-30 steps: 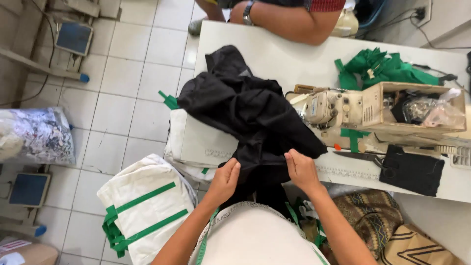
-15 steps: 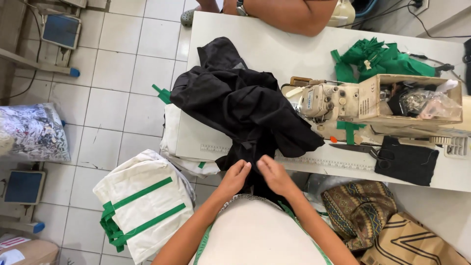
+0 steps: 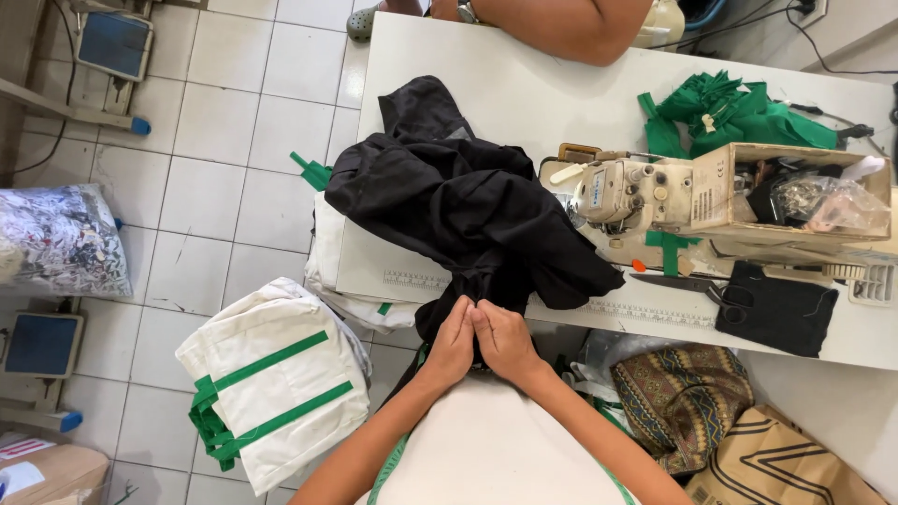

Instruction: A person measures the width of a black fabric garment piece using a measuring tape on a sewing table and then folds the material.

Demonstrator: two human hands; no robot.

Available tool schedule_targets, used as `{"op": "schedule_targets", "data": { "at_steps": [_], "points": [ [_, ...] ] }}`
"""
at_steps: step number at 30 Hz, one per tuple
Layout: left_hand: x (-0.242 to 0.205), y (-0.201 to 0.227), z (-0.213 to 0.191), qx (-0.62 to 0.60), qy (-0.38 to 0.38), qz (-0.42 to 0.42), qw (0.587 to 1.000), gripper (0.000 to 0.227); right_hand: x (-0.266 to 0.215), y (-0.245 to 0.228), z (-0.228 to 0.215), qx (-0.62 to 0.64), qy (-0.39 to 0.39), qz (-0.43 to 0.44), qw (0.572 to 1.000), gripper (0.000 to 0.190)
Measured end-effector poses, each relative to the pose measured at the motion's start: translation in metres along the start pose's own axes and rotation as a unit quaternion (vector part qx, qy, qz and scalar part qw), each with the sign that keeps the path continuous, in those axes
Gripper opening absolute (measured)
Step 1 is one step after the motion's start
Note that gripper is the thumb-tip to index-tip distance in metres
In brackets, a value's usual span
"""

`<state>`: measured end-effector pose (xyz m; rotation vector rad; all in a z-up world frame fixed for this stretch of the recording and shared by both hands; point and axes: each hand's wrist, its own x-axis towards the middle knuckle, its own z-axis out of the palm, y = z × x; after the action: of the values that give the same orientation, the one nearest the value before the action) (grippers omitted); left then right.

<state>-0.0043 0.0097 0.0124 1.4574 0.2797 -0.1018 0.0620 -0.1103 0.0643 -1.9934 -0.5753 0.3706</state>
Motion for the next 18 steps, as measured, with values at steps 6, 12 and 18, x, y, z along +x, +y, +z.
{"op": "schedule_targets", "data": {
  "at_steps": [6, 12, 18],
  "points": [
    [0.001, 0.058, -0.023, 0.059, -0.001, -0.016, 0.998, 0.036, 0.012, 0.052, -0.020, -0.062, 0.016, -0.078, 0.995, 0.049],
    [0.010, 0.050, -0.080, 0.242, -0.032, -0.040, 0.969, 0.043, 0.016, 0.106, -0.071, -0.208, 0.076, -0.060, 0.973, 0.049],
    [0.000, 0.075, -0.059, 0.262, -0.079, -0.055, 0.960, 0.018, 0.009, 0.005, -0.085, -0.107, -0.117, 0.085, 0.984, 0.024]
  ]
}}
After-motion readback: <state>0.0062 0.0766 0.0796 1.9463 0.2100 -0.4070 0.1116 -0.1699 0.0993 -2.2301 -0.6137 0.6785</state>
